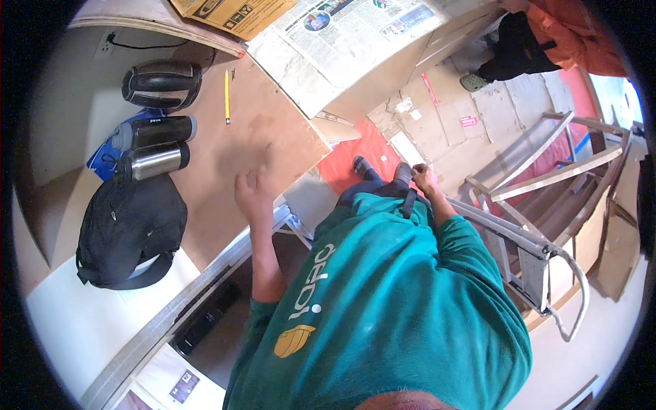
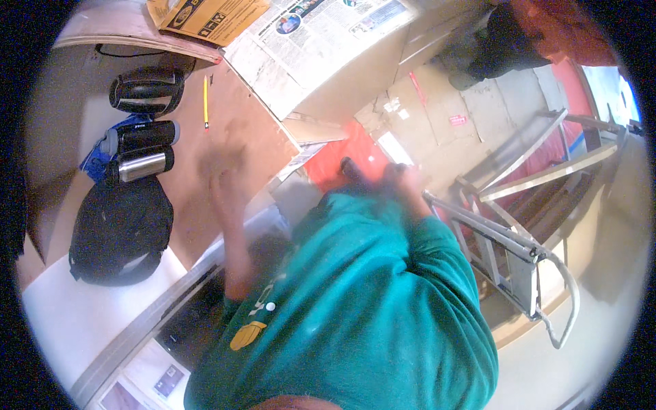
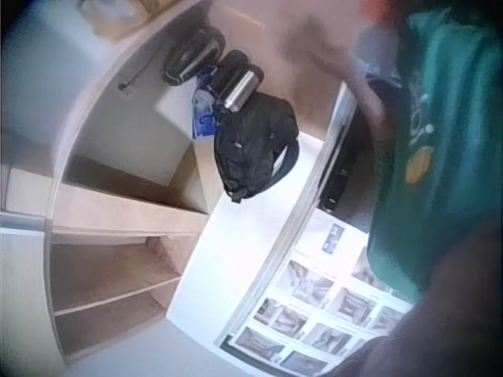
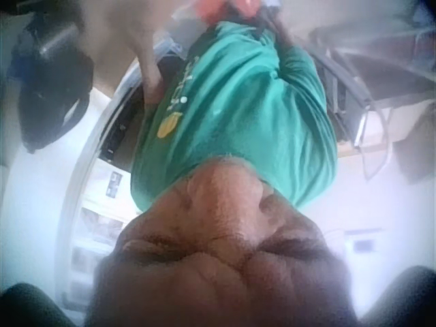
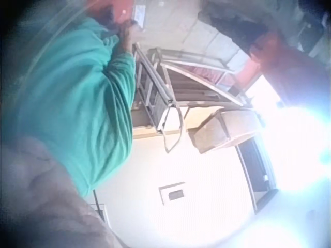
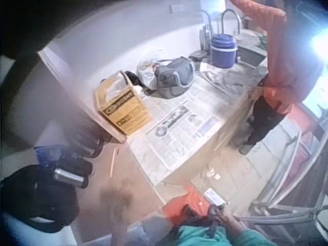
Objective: The person uses a utility knife to trim a white crown molding strip attached to the ceiling. They then walk through a cluttered room to retrieve a tape measure and a pencil, returning to measure and mark the molding strip for further cutting.
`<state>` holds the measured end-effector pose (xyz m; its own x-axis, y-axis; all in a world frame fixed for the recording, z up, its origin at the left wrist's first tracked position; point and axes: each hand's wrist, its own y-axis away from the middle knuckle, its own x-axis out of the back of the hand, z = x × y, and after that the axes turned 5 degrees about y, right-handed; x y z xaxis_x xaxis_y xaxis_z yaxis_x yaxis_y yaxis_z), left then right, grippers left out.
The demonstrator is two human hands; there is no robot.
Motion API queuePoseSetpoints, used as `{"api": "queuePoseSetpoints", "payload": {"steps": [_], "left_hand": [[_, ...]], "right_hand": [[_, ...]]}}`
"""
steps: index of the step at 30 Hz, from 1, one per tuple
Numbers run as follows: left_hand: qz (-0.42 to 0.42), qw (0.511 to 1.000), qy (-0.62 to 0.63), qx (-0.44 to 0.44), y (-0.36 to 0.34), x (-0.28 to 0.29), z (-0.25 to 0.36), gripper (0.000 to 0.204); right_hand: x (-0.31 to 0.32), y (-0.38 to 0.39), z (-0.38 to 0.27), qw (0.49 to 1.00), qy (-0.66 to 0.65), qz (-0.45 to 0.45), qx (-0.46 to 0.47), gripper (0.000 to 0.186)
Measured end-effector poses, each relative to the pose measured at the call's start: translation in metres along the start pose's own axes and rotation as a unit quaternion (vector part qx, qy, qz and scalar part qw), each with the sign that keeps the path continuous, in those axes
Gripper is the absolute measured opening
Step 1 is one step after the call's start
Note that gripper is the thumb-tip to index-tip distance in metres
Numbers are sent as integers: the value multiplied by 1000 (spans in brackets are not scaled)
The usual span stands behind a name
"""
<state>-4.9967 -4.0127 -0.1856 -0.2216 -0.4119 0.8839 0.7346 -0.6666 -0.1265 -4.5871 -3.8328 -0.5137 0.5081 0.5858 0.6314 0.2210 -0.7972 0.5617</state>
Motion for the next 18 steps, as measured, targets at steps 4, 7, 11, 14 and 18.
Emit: {"api": "queuePoseSetpoints", "payload": {"steps": [4, 7, 11, 14, 18], "left_hand": [[52, 995, -77, -29, -41, -30, 21, 44], [56, 994, -59, -66, -41, -49, 18, 44], [70, 993, -48, -86, -49, -56, 22, 42], [74, 994, -31, -77, -49, -55, 21, 41], [84, 994, -39, -60, -43, -56, 15, 41]], "right_hand": [[37, 20, 27, 996, 10, -24, 80, 36], [98, 69, 24, 999, 22, -24, -3, 35], [119, 108, 72, 995, 41, -3, -95, 32], [105, 120, 115, 990, 77, -6, -122, 31], [62, 106, 175, 996, 29, 39, -70, 35]]}}
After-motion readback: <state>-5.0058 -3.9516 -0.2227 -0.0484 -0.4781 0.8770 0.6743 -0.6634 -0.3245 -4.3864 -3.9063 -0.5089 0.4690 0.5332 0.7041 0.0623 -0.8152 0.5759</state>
